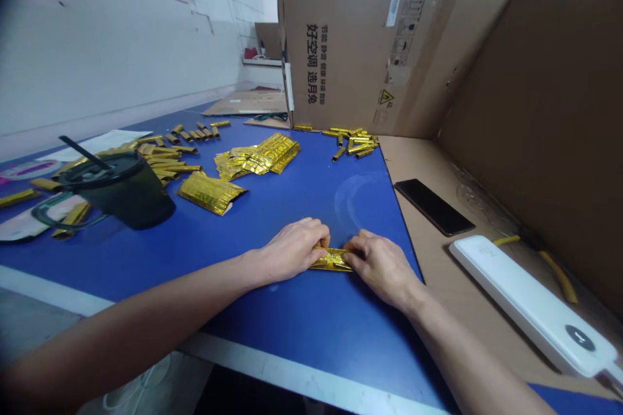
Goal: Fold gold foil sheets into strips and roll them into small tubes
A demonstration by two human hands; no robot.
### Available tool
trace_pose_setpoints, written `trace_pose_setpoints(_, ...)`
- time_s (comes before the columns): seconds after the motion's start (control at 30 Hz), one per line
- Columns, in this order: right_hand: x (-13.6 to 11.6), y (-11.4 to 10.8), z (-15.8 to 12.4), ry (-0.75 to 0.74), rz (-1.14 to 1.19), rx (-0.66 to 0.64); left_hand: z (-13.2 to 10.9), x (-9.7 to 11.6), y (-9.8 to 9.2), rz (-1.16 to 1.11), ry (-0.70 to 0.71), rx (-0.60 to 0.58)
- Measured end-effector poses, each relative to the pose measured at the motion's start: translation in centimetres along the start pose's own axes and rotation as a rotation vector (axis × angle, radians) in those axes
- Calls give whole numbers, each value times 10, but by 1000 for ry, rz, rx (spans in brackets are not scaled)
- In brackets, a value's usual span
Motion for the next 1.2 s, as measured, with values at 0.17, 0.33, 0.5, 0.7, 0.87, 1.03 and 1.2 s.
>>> trace_pose_setpoints(0.17, -4, 0, -3, -28, -61, 101, 0, 1, 0, 34, 23, -9)
trace_pose_setpoints(0.33, -10, 1, -7, -42, -158, 122, 1, 5, 1, 129, 60, 1)
trace_pose_setpoints(0.5, -13, 1, -9, -69, -217, 107, -1, 8, 2, 178, 157, -18)
trace_pose_setpoints(0.7, -17, -3, -11, -114, -231, 34, -2, 8, 0, 151, 221, -71)
trace_pose_setpoints(0.87, -22, -9, -14, -143, -250, -62, -5, 8, -8, 60, 210, -171)
trace_pose_setpoints(1.03, -23, -13, -17, -154, -266, -121, -9, 7, -12, -40, 204, -222)
trace_pose_setpoints(1.2, -20, -13, -16, -144, -222, -127, -9, 7, -10, -115, 177, -207)
Point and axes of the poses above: each hand's wrist, its own z-axis towards the middle knuckle, its own y-axis out of the palm, x = y × z, the point moved 5 cm from there along z, towards the middle knuckle, and after that the axes turned 10 degrees about y, right-handed, at the moved point
